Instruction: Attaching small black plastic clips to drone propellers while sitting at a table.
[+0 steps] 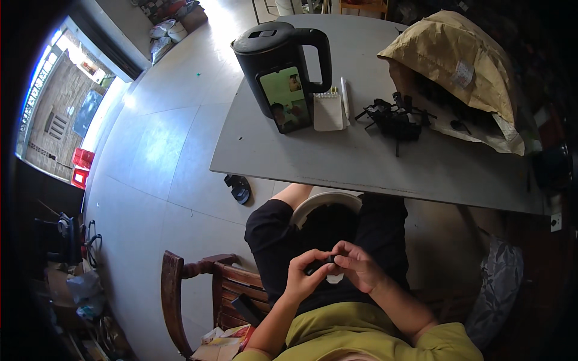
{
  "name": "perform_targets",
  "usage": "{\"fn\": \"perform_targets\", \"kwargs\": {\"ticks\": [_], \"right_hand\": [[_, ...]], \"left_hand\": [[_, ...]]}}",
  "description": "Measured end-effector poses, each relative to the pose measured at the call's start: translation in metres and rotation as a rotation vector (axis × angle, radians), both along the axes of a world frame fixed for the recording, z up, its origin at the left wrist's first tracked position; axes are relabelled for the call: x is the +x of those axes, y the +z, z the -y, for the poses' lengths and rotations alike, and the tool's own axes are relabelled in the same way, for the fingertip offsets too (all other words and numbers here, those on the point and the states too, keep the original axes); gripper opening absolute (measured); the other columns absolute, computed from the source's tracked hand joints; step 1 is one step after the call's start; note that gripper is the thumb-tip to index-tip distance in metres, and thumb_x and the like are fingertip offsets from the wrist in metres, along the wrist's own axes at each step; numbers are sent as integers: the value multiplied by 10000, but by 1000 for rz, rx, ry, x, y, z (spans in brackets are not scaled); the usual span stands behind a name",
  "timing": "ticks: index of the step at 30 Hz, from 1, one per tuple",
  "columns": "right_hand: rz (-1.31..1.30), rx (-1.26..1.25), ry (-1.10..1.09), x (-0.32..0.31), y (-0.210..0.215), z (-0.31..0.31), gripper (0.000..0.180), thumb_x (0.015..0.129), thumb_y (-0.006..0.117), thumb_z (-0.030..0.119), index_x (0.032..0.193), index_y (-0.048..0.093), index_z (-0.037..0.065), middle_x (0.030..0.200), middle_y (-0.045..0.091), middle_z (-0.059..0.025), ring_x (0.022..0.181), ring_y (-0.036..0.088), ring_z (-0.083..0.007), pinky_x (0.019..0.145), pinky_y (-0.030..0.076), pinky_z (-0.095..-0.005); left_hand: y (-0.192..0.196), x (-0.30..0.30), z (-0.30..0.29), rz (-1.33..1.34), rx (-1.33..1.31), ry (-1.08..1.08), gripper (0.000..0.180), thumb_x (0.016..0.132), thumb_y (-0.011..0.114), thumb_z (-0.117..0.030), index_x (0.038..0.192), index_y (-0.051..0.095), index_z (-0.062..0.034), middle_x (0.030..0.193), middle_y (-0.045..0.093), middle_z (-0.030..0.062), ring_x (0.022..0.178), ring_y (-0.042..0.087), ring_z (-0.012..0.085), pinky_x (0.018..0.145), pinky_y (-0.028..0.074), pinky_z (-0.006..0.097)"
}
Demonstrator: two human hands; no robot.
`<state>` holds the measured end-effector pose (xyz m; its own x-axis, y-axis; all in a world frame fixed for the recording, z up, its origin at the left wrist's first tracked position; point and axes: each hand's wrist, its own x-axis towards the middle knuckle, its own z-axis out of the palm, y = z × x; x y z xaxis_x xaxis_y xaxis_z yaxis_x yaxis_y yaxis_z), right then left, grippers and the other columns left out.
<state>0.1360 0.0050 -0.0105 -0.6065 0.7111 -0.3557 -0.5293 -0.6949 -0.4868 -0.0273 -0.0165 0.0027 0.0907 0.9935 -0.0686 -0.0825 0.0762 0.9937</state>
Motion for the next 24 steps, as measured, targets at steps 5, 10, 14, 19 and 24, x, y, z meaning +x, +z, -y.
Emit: {"fn": "perform_targets", "kwargs": {"ticks": [5,10,14,19,24], "right_hand": [[-52,-51,-51,-1,-3,5,97,855,611,121,894,525,96,851,559,2,798,550,-104,762,456,-245],[-223,-61,-123,0,-15,8,42,847,582,44,851,552,74,902,627,-87,828,606,-173,737,497,-286],[-231,-37,-41,2,-4,-4,39,855,575,54,830,549,68,876,627,-82,803,607,-174,723,487,-271],[-98,-68,50,9,20,-15,70,879,565,110,869,515,62,801,603,-58,626,581,-126,587,467,-228],[-71,33,250,9,26,-17,172,929,496,213,975,477,49,737,564,-44,483,498,-81,483,411,-185]], "left_hand": [[9,1,-4,-195,216,-20,194,728,697,-38,898,628,25,716,597,90,652,574,130,605,433,226],[11,5,-5,-280,370,-9,201,694,716,-13,872,629,20,646,556,90,565,537,166,527,402,251],[15,5,-7,-173,425,13,236,675,725,-16,891,631,7,625,537,93,532,511,195,504,381,273],[35,-8,-23,-396,392,-159,416,649,729,-41,1047,608,-39,662,531,57,594,518,200,539,404,292],[28,-16,-22,-440,514,-272,498,600,733,-32,1081,614,-77,696,544,43,612,516,208,549,422,296]]}}
